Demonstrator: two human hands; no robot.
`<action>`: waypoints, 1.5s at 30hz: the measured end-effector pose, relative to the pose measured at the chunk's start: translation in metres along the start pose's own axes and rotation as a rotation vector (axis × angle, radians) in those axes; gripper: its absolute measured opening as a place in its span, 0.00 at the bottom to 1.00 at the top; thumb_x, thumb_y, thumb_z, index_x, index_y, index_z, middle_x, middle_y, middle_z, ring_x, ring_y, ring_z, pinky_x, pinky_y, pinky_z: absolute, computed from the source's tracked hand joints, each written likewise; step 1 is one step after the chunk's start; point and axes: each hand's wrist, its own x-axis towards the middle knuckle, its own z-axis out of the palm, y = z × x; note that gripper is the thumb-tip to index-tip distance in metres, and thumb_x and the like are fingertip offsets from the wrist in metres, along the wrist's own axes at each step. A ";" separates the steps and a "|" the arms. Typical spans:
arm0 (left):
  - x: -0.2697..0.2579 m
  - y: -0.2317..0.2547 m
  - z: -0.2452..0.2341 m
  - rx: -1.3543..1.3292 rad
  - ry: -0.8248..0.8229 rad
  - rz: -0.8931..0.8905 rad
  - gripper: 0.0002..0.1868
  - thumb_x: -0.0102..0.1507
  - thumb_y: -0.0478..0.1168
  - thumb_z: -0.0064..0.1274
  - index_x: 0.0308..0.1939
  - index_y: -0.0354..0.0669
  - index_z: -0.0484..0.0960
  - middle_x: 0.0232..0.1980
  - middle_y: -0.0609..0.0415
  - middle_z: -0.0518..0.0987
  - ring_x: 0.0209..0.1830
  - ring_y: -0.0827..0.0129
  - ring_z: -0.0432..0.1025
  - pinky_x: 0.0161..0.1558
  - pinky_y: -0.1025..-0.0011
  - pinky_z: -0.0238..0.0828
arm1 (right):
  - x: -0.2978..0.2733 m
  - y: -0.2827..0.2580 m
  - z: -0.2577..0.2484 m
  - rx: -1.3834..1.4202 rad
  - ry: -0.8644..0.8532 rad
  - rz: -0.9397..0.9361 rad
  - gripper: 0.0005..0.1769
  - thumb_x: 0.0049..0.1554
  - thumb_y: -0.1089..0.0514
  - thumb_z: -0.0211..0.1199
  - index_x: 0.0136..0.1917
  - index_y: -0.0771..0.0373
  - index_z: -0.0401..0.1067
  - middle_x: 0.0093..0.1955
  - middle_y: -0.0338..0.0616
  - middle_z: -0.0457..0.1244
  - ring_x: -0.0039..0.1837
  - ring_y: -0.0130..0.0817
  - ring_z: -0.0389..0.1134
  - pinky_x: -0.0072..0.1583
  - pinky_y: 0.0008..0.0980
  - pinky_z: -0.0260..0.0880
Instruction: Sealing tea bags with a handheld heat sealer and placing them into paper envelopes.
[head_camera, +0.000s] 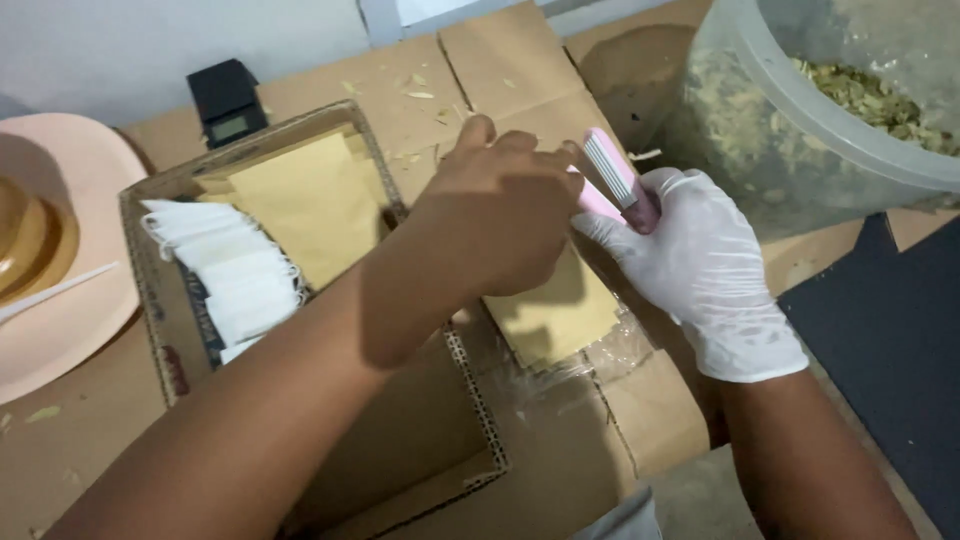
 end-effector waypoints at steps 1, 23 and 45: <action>0.008 0.004 0.004 0.001 -0.006 0.008 0.17 0.63 0.32 0.38 0.50 0.52 0.79 0.55 0.59 0.75 0.53 0.59 0.65 0.58 0.54 0.52 | 0.001 0.005 0.004 0.001 -0.002 0.010 0.37 0.53 0.30 0.68 0.30 0.57 0.52 0.32 0.44 0.57 0.38 0.46 0.60 0.42 0.46 0.59; -0.035 -0.035 -0.001 -0.234 0.148 -0.176 0.37 0.50 0.25 0.44 0.62 0.56 0.74 0.70 0.60 0.69 0.72 0.59 0.58 0.67 0.41 0.40 | -0.005 -0.033 -0.022 -0.232 0.368 -0.668 0.16 0.66 0.42 0.63 0.48 0.55 0.75 0.36 0.41 0.60 0.38 0.44 0.63 0.39 0.44 0.62; -0.162 -0.138 0.082 -0.318 0.492 -0.563 0.19 0.56 0.45 0.59 0.51 0.52 0.81 0.53 0.47 0.75 0.55 0.47 0.62 0.53 0.53 0.47 | 0.053 -0.201 0.053 -0.230 0.062 -0.942 0.34 0.49 0.37 0.68 0.67 0.46 0.72 0.62 0.44 0.68 0.66 0.62 0.56 0.62 0.52 0.43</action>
